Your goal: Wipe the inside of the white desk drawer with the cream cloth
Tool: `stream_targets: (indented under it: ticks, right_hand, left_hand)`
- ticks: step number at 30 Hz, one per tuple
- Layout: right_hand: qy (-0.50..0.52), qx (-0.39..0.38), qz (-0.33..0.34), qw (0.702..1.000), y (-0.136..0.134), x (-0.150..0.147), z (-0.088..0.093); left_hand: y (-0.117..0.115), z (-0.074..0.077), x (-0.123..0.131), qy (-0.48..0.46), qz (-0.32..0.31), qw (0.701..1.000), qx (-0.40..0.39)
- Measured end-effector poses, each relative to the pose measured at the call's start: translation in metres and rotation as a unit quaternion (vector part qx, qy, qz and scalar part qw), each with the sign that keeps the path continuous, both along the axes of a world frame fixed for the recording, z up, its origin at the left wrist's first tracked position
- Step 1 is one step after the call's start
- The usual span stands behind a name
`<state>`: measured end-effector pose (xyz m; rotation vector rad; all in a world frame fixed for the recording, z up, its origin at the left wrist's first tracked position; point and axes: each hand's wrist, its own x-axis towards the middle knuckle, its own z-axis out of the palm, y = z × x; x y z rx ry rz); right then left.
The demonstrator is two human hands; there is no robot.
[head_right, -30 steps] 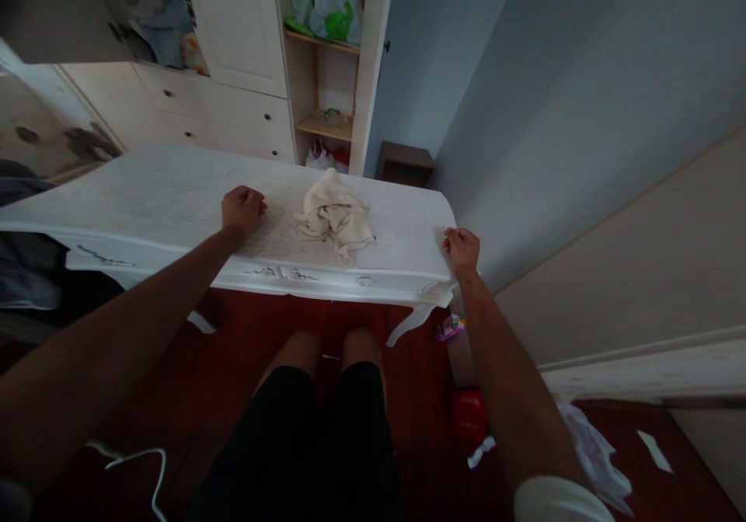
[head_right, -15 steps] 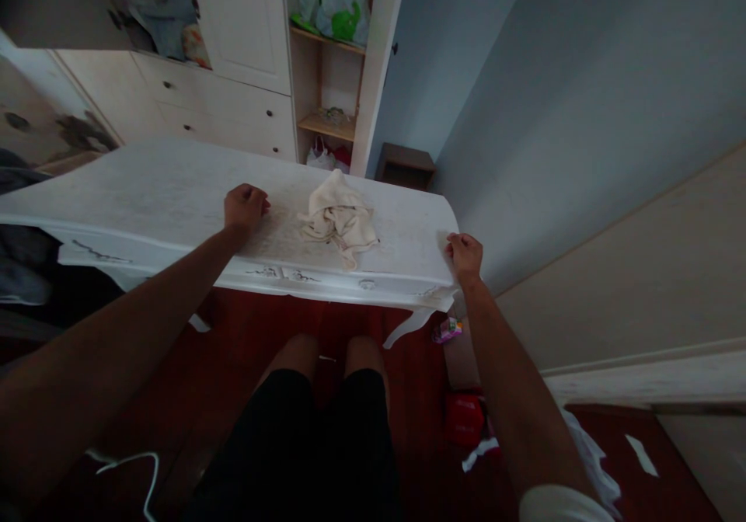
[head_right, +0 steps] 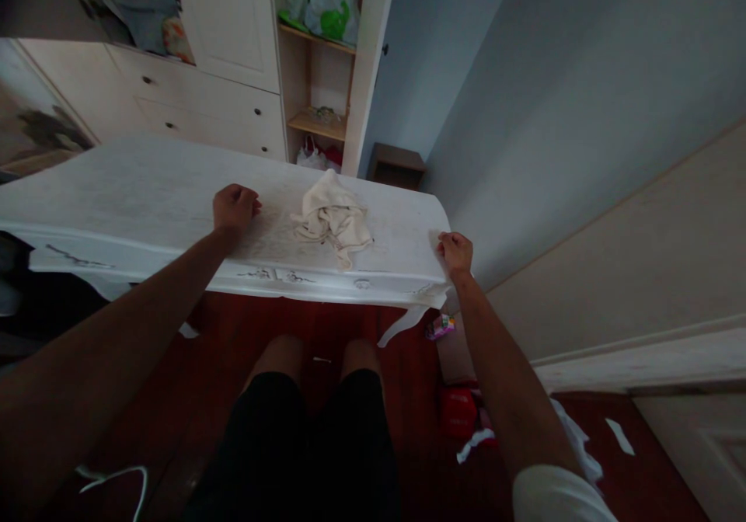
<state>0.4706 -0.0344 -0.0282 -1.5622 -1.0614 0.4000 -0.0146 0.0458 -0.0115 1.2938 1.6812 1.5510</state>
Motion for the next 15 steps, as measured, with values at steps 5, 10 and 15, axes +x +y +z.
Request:
stream_targets:
  ticks: [5,10,15]
  right_hand:
    - [-0.040,0.061,-0.142,0.987,-0.002,0.003,0.003]
    - [-0.031,0.122,-0.228,0.965,-0.023,-0.004,0.005]
    - [0.066,0.148,-0.134,0.978,-0.072,-0.056,-0.012]
  left_hand:
    - [0.003,-0.003,-0.002,0.012,-0.005,1.000,0.001]
    - [0.007,-0.006,-0.005,0.006,-0.009,1.000,0.004]
    - [0.005,-0.004,-0.005,0.002,-0.014,1.000,0.001]
